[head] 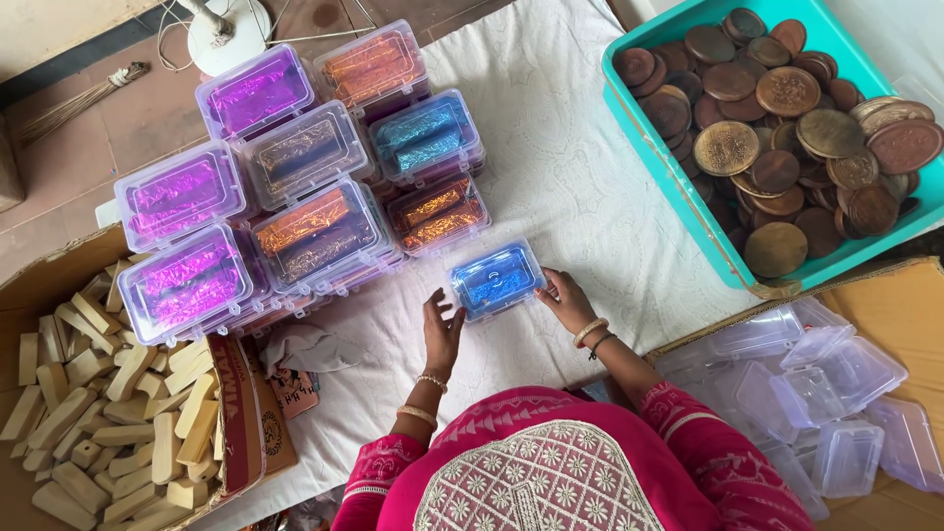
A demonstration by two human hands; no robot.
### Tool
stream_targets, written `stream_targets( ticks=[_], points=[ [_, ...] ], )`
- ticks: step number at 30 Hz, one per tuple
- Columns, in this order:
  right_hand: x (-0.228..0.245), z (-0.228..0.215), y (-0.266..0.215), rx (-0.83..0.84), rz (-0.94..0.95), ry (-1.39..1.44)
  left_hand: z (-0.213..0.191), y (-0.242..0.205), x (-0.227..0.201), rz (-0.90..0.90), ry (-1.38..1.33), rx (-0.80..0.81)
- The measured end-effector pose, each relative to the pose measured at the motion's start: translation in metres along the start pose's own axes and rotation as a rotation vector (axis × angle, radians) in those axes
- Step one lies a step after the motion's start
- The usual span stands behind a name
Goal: The person is seen wrapping wooden items in gold foil and placing them into clear plastic containers.
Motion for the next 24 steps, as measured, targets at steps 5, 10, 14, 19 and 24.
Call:
stream_targets(
  ticks=[5, 10, 14, 19, 24],
  points=[
    [0.003, 0.004, 0.0, -0.008, 0.009, 0.002, 0.003, 0.004, 0.014, -0.09, -0.023, 0.054],
    [0.015, -0.002, -0.014, 0.05, 0.112, 0.157, 0.0, -0.004, 0.007, -0.182, -0.092, 0.097],
    [0.01, 0.001, -0.025, 0.092, 0.122, 0.341, -0.004, -0.012, -0.005, -0.269, -0.363, 0.153],
    [0.021, -0.007, -0.041, 0.129, 0.063, 0.495, -0.01, -0.019, -0.021, -0.308, -0.533, 0.185],
    [0.034, -0.013, -0.05, 0.117, 0.018, 0.531, -0.017, -0.027, -0.033, -0.29, -0.602, 0.197]
  ],
)
Point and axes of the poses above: each hand's wrist, its own y-axis towards the middle knuckle, its own z-axis out of the palm, x = y × z, the point moved 4 cm from there along y, towards the middle knuckle, and after that the axes turned 5 degrees about z, right-handed, at the moved point
